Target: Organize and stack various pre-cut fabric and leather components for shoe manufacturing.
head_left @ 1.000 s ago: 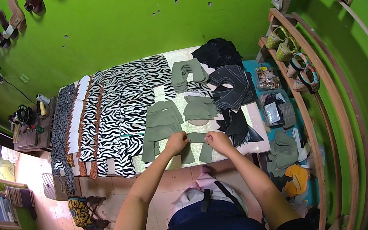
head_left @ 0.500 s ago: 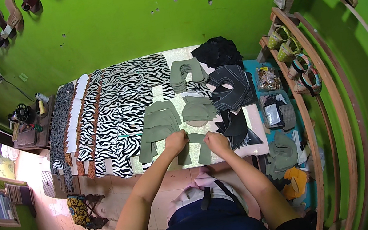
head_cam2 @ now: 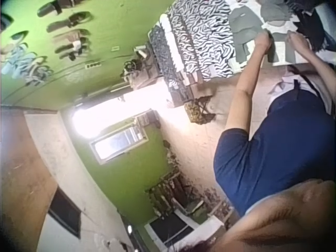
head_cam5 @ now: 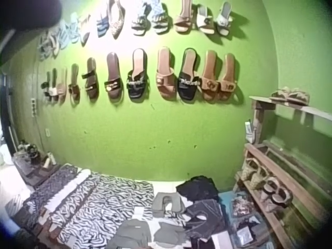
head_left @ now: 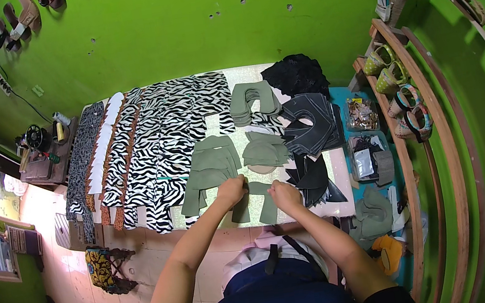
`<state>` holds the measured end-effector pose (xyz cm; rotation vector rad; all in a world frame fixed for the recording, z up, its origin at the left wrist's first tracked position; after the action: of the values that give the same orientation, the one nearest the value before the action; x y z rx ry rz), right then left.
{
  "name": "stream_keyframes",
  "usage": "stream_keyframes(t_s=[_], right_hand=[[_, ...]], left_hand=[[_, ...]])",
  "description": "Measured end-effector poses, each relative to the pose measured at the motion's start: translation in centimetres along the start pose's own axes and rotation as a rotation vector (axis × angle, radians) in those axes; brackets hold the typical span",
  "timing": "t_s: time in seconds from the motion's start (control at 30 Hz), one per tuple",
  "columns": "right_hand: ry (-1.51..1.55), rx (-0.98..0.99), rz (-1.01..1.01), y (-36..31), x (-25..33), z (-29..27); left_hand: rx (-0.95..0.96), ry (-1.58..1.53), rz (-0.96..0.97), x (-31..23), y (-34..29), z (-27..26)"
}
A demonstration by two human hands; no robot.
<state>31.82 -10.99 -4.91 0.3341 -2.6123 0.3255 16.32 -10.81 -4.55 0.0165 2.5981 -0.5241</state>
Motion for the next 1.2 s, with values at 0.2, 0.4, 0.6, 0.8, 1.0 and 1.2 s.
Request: stream_keyframes(t_s=[0.2,0.4,0.6,0.8,1.0,1.2], right_hand=[[-0.018,-0.044,0.035,-0.4,0.4,-0.8],[-0.023,-0.071,-0.088,-0.8,1.3,-0.5],[0.348,-0.101,-0.067,-1.3,0.5,-1.2],[0.804,0.07,-0.028,-1.8,4.3,1.3],[0.7,-0.006,-0.096,-1.0,9.8,3.2],[0.523,-0.074,0.043,1.4,12.5,4.7]], left_hand=[[-0.237,0.306,0.157,-1.6,-0.8,-1.1],[-0.224,0.248,0.185,-1.7,-1.9,-1.2],[-0.175,-0.202,0.165,-1.9,-4.7,-3.4],[-0.232,-0.55,0.11,4.7,-8.0,-3.5],[-0.303,-0.541,-0.026,10.4,-9.8,-6.2],[-0.35,-0.471,-0.06,13.3,-8.8,-7.8]])
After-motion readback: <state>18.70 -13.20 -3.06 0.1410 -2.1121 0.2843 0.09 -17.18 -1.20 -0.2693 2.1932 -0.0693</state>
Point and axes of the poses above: each hand's wrist, its own y-axis towards the middle knuckle, its own z-axis out of the palm, x = y × z, the point moved 9 cm from there along y, towards the middle knuckle, and after that the axes turned 1 degree about -y, right-handed, at the moved point
